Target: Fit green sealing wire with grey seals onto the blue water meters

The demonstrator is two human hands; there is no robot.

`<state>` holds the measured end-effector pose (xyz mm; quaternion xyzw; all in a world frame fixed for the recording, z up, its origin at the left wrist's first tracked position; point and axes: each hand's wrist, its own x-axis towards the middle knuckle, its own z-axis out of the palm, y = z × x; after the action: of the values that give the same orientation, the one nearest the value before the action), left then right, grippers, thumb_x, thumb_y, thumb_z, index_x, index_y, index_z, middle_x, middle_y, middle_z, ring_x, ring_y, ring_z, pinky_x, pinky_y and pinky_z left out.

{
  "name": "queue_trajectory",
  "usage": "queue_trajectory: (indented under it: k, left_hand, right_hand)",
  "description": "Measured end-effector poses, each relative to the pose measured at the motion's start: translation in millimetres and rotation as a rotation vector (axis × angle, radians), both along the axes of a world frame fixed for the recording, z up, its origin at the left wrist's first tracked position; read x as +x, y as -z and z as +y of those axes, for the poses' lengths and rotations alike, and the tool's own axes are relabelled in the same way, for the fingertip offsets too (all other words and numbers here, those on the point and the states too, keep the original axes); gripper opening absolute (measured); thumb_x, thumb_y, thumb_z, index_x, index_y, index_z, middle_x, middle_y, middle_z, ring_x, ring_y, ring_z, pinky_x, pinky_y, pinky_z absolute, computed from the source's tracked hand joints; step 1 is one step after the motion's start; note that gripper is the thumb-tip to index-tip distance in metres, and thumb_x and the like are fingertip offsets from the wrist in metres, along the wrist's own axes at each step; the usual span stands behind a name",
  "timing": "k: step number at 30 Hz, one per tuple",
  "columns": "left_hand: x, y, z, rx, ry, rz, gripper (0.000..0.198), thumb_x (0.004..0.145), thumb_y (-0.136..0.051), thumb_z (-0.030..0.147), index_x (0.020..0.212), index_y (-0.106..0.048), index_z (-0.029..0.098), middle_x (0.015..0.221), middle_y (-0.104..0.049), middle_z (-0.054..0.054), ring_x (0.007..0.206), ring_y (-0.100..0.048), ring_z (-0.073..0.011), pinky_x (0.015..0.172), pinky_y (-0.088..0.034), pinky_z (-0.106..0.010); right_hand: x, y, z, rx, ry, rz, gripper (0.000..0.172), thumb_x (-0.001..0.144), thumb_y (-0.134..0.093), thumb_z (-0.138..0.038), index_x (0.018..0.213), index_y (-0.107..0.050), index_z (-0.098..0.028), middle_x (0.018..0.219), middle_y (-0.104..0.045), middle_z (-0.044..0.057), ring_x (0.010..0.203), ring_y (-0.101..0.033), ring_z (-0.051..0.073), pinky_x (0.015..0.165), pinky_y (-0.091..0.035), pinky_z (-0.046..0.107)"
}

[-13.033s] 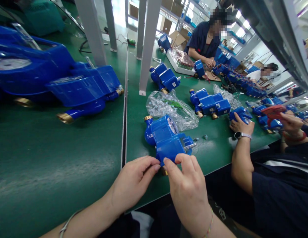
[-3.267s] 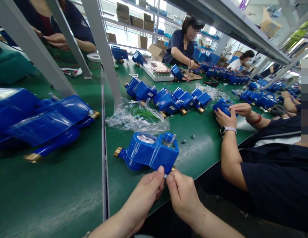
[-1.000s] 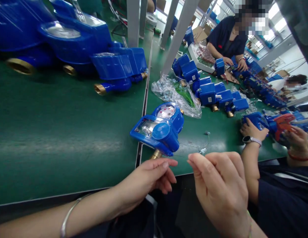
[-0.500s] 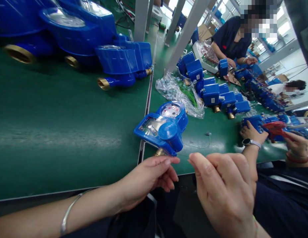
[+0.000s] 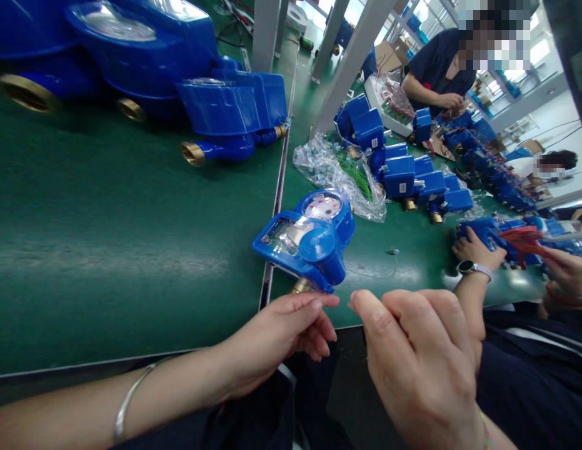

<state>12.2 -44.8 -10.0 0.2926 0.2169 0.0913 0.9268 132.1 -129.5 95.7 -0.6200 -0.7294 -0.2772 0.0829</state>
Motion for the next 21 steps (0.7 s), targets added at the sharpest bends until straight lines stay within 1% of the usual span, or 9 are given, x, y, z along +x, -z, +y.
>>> queue_trajectory:
  k: [3,8,13,15,18,21]
  left_hand:
    - [0.3,-0.5,-0.1,-0.018,-0.004,0.018,0.03,0.084,-0.058,0.041,0.094,-0.06,0.013,0.07,-0.061,-0.003,0.06,-0.056,-0.0127,0.058,-0.042,-0.024]
    - [0.9,-1.0,-1.2,-0.008,-0.002,0.034,0.029,0.084,-0.057,0.041,0.09,-0.06,0.013,0.07,-0.061,-0.003,0.061,-0.056,-0.0121,0.058,-0.042,-0.023]
    - [1.0,-1.7,-1.5,0.0,0.008,0.039,0.031,0.088,-0.052,0.038,0.105,-0.057,0.012,0.073,-0.061,-0.004,0.061,-0.055,-0.0123,0.059,-0.042,-0.024]
    - [1.1,-1.5,-0.9,-0.005,0.01,0.041,0.031,0.087,-0.054,0.039,0.104,-0.058,0.013,0.072,-0.061,-0.003,0.061,-0.055,-0.0127,0.059,-0.041,-0.025]
    - [1.5,-0.1,-0.4,-0.014,0.006,0.024,0.031,0.084,-0.058,0.041,0.096,-0.06,0.013,0.07,-0.06,-0.003,0.059,-0.054,-0.0129,0.057,-0.04,-0.025]
    - [1.2,1.3,-0.8,-0.01,0.005,0.003,0.03,0.084,-0.057,0.042,0.092,-0.059,0.013,0.072,-0.059,-0.003,0.062,-0.054,-0.013,0.059,-0.04,-0.025]
  right_hand:
    - [1.6,-0.7,-0.4,0.004,-0.003,-0.01,0.022,0.089,-0.044,-0.021,0.092,-0.065,-0.016,0.07,-0.053,0.005,0.068,-0.043,0.017,0.07,-0.036,0.034]
    - [2.1,-0.6,-1.8,-0.001,0.012,0.001,0.02,0.089,-0.046,-0.021,0.094,-0.064,-0.016,0.071,-0.053,0.005,0.069,-0.044,0.017,0.07,-0.038,0.034]
    - [2.5,0.8,-3.4,-0.003,0.018,0.009,0.02,0.089,-0.046,-0.021,0.095,-0.065,-0.016,0.072,-0.053,0.005,0.07,-0.044,0.018,0.07,-0.038,0.034]
    - [2.4,0.5,-3.5,-0.008,0.016,0.005,0.02,0.089,-0.046,-0.02,0.095,-0.065,-0.015,0.072,-0.053,0.006,0.07,-0.044,0.018,0.07,-0.038,0.034]
    - [0.7,-1.0,-2.9,-0.014,0.005,-0.013,0.02,0.089,-0.046,-0.02,0.095,-0.065,-0.015,0.072,-0.052,0.005,0.07,-0.043,0.018,0.067,-0.036,0.033]
    - [-2.2,0.0,-0.3,-0.056,-0.001,-0.005,0.021,0.089,-0.045,-0.018,0.096,-0.064,-0.014,0.072,-0.052,0.005,0.07,-0.041,0.018,0.065,-0.035,0.032]
